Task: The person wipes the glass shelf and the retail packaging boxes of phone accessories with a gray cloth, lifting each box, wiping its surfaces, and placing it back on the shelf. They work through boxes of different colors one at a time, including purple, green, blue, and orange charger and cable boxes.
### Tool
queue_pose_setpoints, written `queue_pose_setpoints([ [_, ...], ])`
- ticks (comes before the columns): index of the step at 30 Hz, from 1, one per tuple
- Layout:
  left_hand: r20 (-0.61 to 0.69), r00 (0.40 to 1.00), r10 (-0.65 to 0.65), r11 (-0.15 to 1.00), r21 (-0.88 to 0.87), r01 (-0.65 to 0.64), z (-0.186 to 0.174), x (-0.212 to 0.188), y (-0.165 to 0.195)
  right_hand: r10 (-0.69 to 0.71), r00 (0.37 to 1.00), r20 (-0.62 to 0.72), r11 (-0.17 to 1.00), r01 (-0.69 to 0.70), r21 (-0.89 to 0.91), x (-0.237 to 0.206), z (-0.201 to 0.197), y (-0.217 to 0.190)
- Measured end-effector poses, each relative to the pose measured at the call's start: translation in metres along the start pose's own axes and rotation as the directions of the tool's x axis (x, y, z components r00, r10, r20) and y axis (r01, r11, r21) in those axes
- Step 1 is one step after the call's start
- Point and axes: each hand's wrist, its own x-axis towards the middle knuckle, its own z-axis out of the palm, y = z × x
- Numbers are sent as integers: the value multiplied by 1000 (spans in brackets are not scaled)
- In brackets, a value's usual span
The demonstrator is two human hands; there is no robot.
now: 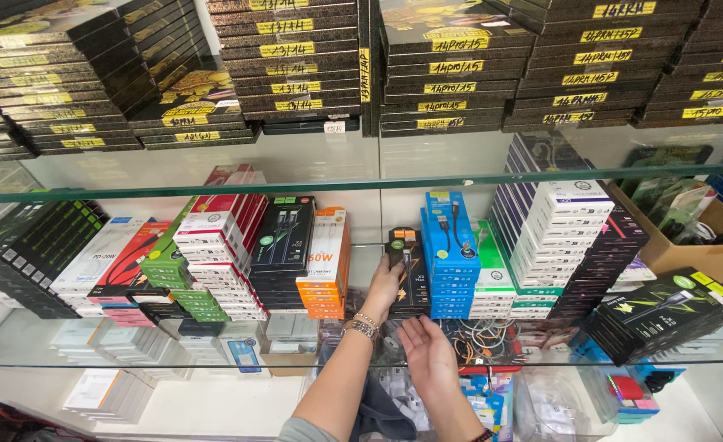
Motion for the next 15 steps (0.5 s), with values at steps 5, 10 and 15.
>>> queue_pose_setpoints([
  [5,-12,999,44,986,162,-41,-1,1,-4,1,1000,-31,1000,-1,-6,0,10,-1],
  [10,-74,990,123,976,190,-107,-2,-4,-8,102,992,-79,989,-93,115,-6,16,-13],
  [15,-67,995,80,997,3,-80,0,-4,-4,76,996,-36,991,-72,113,-4,14,-17],
])
